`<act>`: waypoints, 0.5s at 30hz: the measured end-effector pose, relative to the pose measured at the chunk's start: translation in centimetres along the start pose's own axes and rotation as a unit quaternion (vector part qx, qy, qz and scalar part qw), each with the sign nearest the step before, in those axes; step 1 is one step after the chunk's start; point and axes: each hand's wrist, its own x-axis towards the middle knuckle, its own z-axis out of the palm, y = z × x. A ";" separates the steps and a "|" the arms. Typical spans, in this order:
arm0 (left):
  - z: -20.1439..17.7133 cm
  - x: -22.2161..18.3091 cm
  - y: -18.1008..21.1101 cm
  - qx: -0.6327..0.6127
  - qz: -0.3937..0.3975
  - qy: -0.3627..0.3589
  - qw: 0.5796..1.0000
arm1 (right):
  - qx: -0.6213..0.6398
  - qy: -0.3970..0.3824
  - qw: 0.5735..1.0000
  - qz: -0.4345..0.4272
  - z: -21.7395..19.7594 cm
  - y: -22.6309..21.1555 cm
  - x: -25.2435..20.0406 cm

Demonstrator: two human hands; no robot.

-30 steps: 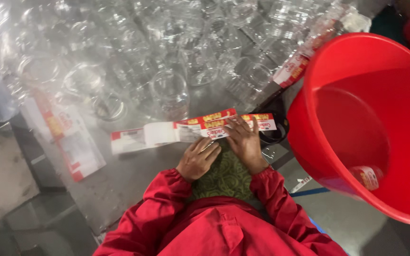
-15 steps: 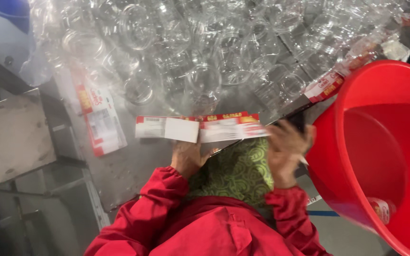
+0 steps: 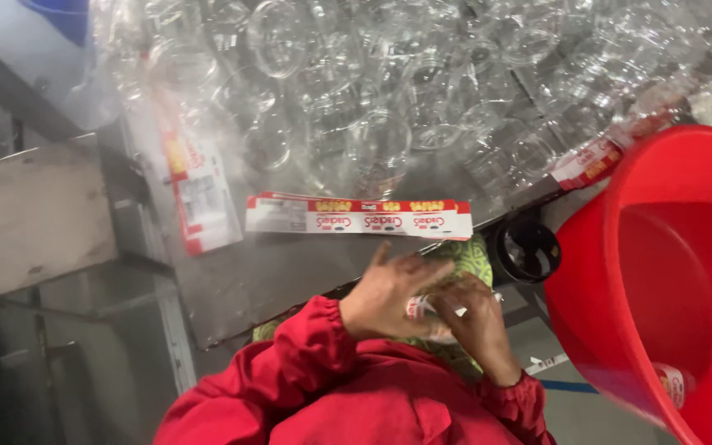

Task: The person applies labels to plastic containers by peeling them from a strip and wrapping them around the containers, then places the labeled containers into a red bin.

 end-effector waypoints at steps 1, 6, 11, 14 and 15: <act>-0.2 -0.3 0.2 0.003 -0.004 0.004 1.000 | 0.047 -0.015 0.999 0.022 0.3 -0.6 0.2; -1.8 -2.1 -0.8 -0.071 -0.118 0.094 0.986 | 0.022 -0.040 0.990 0.134 -1.4 0.2 0.6; -5.5 -3.9 -3.7 -0.017 -0.217 0.120 0.969 | 0.020 -0.017 0.981 0.193 -2.4 3.5 -0.4; -4.4 -3.5 -2.7 0.018 -0.259 0.005 0.966 | 0.120 0.059 0.978 0.158 -1.7 2.9 -1.0; -4.2 -3.3 -2.2 0.017 -0.256 -0.002 0.967 | 0.133 0.036 0.984 0.114 -1.1 2.4 -0.9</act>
